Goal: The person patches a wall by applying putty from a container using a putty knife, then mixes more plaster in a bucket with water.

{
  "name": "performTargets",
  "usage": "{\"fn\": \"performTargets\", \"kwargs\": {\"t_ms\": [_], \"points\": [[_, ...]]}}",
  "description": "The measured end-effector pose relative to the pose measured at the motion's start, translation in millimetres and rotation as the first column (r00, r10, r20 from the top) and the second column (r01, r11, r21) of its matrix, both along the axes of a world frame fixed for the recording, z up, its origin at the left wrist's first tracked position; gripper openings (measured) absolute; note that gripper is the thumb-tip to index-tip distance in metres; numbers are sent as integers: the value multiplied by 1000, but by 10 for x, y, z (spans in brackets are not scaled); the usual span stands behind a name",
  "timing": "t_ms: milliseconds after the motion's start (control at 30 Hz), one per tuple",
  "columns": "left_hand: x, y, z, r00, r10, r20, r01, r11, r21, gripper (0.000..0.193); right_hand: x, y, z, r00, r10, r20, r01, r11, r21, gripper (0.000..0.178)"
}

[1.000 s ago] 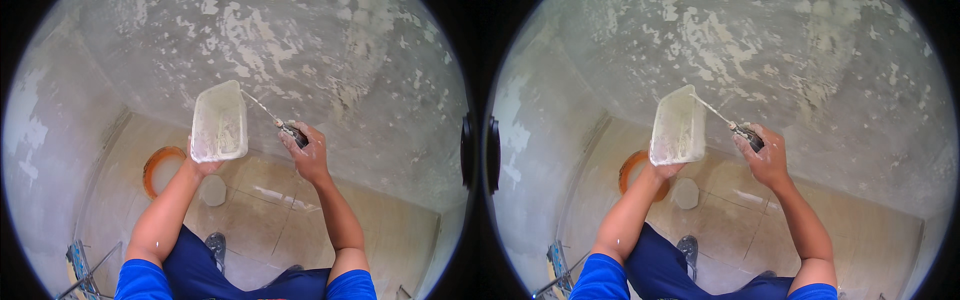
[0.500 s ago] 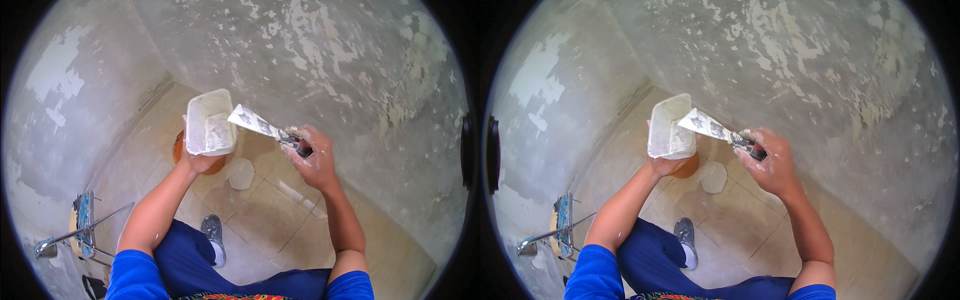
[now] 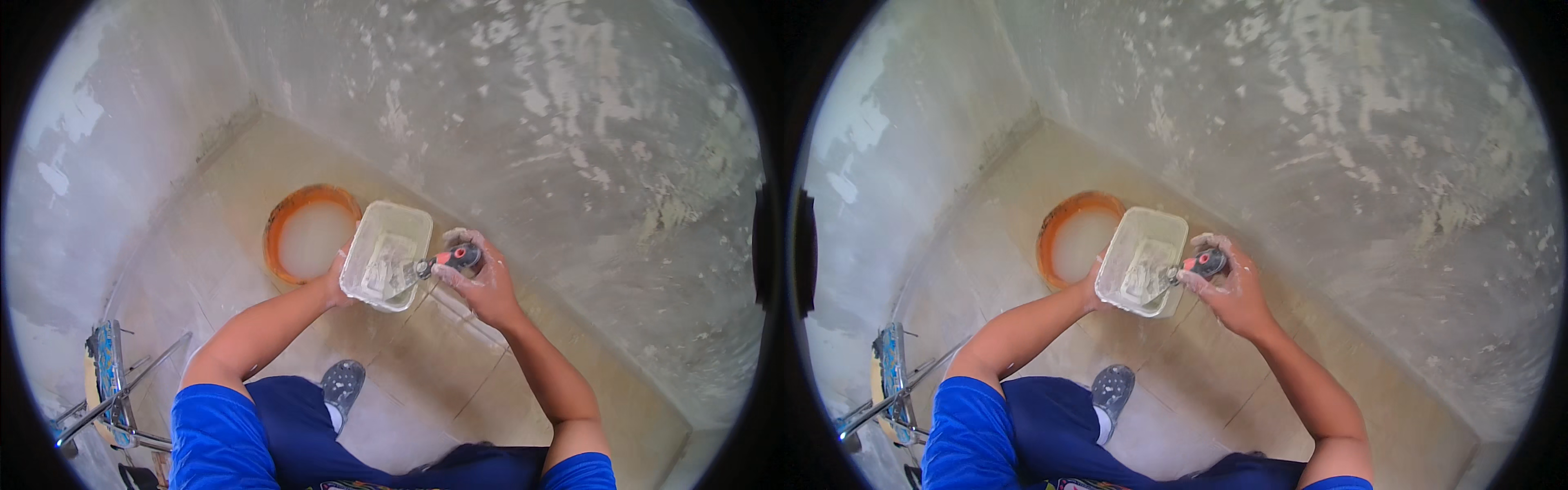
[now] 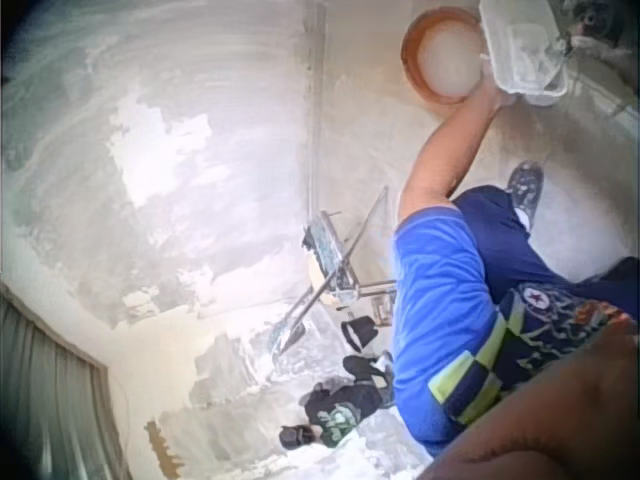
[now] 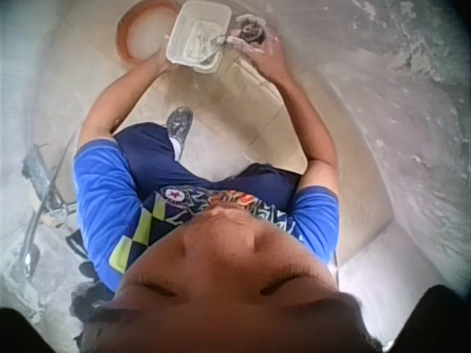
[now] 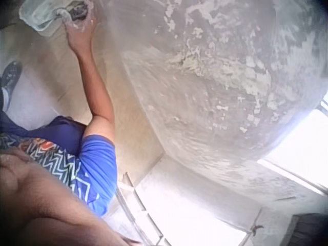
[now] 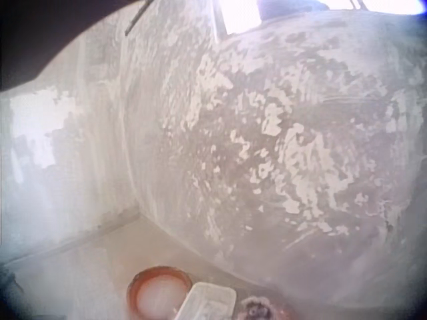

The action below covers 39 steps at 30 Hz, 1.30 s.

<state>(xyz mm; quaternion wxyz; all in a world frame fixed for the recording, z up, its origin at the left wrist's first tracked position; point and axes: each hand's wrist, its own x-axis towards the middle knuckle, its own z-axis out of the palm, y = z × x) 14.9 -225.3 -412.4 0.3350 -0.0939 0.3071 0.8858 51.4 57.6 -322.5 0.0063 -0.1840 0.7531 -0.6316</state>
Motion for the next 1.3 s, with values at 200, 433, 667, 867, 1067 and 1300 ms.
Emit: {"fn": "performTargets", "kwargs": {"t_ms": [200,433,667,867,1067,1300], "points": [[-282,196,-254,987,63,146,-64,998,1,64,-183,-285,-787,850,-142,508,197,979,-56,52],[-708,409,-843,978,94,-185,-137,961,-240,46,-442,-299,-1079,643,-375,668,398,909,127,62],[-546,565,-904,980,75,-185,-167,814,-557,33,-155,-66,-992,562,-294,774,389,919,66,55],[-710,654,-1407,990,-9,143,88,826,-557,33,-36,32,-1708,548,-302,780,325,936,134,51],[-732,509,-1244,989,-145,43,139,764,-630,31,138,340,-2287,512,-283,811,524,851,-34,39],[-825,278,-1440,851,-402,-339,19,668,-744,29,110,418,-2593,654,-446,611,365,894,261,26]]}}
